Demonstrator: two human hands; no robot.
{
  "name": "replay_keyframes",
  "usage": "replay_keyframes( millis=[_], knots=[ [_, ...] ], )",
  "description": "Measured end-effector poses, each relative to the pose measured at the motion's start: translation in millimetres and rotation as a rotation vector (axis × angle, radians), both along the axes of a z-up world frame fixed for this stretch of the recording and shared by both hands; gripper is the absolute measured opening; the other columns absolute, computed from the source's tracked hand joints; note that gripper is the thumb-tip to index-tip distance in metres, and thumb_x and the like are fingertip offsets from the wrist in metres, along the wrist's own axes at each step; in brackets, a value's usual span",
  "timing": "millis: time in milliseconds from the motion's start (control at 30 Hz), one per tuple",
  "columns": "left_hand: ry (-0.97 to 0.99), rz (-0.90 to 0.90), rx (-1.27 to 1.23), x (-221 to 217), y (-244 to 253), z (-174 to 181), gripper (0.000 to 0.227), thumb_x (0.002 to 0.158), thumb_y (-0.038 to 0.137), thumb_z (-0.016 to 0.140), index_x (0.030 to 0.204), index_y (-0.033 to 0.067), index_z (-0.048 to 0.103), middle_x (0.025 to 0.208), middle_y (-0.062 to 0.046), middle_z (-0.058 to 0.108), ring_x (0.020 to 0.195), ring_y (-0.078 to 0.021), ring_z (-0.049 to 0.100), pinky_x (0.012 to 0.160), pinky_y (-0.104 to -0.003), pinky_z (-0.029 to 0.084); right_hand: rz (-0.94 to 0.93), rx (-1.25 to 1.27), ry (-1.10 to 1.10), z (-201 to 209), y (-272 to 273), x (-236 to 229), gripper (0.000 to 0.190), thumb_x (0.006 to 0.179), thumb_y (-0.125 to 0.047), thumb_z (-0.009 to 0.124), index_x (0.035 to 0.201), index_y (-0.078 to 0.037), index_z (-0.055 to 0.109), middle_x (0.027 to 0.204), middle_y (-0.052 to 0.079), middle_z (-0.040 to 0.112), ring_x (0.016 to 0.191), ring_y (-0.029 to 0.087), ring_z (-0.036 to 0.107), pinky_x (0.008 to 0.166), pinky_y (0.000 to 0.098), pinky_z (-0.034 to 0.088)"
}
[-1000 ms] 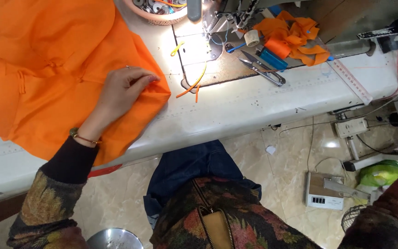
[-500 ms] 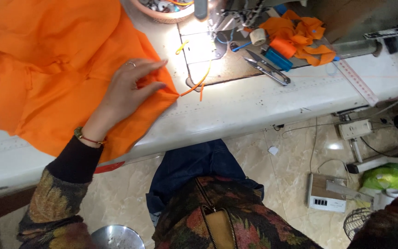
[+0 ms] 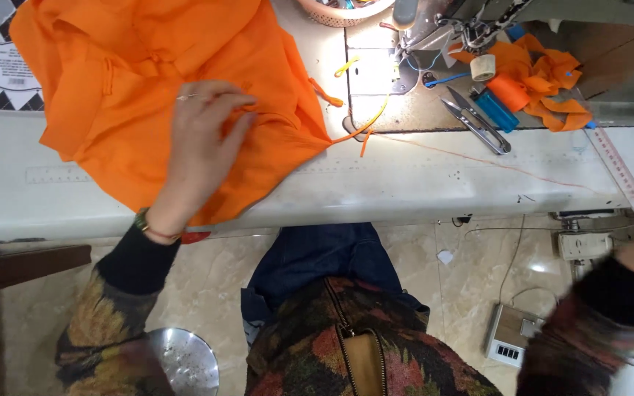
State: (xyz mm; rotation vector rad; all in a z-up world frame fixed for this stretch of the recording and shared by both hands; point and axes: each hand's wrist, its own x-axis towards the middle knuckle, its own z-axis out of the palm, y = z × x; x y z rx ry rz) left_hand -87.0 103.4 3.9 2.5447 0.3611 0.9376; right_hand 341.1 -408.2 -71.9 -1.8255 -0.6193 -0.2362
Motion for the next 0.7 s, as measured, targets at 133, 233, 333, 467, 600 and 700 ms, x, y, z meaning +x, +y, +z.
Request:
replay_keyframes(
  millis=[133,233,333,467,600,700],
  knots=[
    [0.024,-0.232,0.121,53,-4,-2,0.019,0.094,-0.002,0.062,0.108,0.0055,0.074,0.111,-0.01,0.069,0.1,-0.0312,0.06,0.091,-0.043,0.043,0.22,-0.109,-0.1,70,129,-106,0.017,0.122,-0.008,0.051,0.135,-0.001,0.058,0.115,0.01,0.054,0.103,0.021,0.053,0.099,0.0353,0.046],
    [0.106,-0.292,0.285,92,-6,-16,0.022,0.082,-0.002,0.071,0.1,0.0094,0.067,0.102,-0.005,0.066,0.095,-0.0277,0.059,0.075,-0.039,0.044,0.503,-0.29,-0.156,93,204,-168,0.01,0.115,0.001,0.062,0.124,-0.002,0.064,0.113,0.011,0.062,0.094,0.021,0.055,0.092,0.0337,0.046],
    [0.212,-0.238,0.379,117,-1,-37,0.025,0.082,0.019,0.086,0.085,0.013,0.062,0.084,0.0,0.057,0.087,-0.0243,0.054,0.062,-0.038,0.039,0.581,-0.435,-0.084,94,241,-192,0.015,0.105,-0.011,0.069,0.12,-0.009,0.073,0.09,0.002,0.059,0.076,0.014,0.047,0.075,0.0285,0.036],
    [0.161,-0.368,0.137,120,-3,-21,0.022,0.093,0.01,0.077,0.078,0.0095,0.06,0.081,-0.005,0.056,0.083,-0.0279,0.051,0.065,-0.041,0.039,0.573,-0.538,-0.114,86,256,-197,0.031,0.101,-0.02,0.07,0.129,-0.007,0.068,0.077,0.003,0.046,0.07,0.018,0.046,0.066,0.0316,0.034],
    [0.13,-0.452,-0.022,120,-15,2,0.02,0.099,0.004,0.069,0.086,0.0058,0.053,0.084,-0.007,0.057,0.084,-0.0269,0.05,0.077,-0.038,0.042,0.5,-0.644,-0.071,75,245,-186,0.038,0.099,-0.023,0.065,0.133,-0.005,0.066,0.075,0.003,0.041,0.073,0.021,0.046,0.064,0.0356,0.033],
    [0.137,-0.428,-0.288,117,-16,10,0.012,0.104,0.015,0.058,0.093,0.0094,0.056,0.084,-0.001,0.063,0.077,-0.0199,0.054,0.069,-0.035,0.041,0.472,-0.414,-0.142,65,188,-159,0.029,0.108,-0.001,0.051,0.132,-0.004,0.065,0.124,0.011,0.068,0.111,0.026,0.061,0.097,0.0373,0.045]
  ],
)
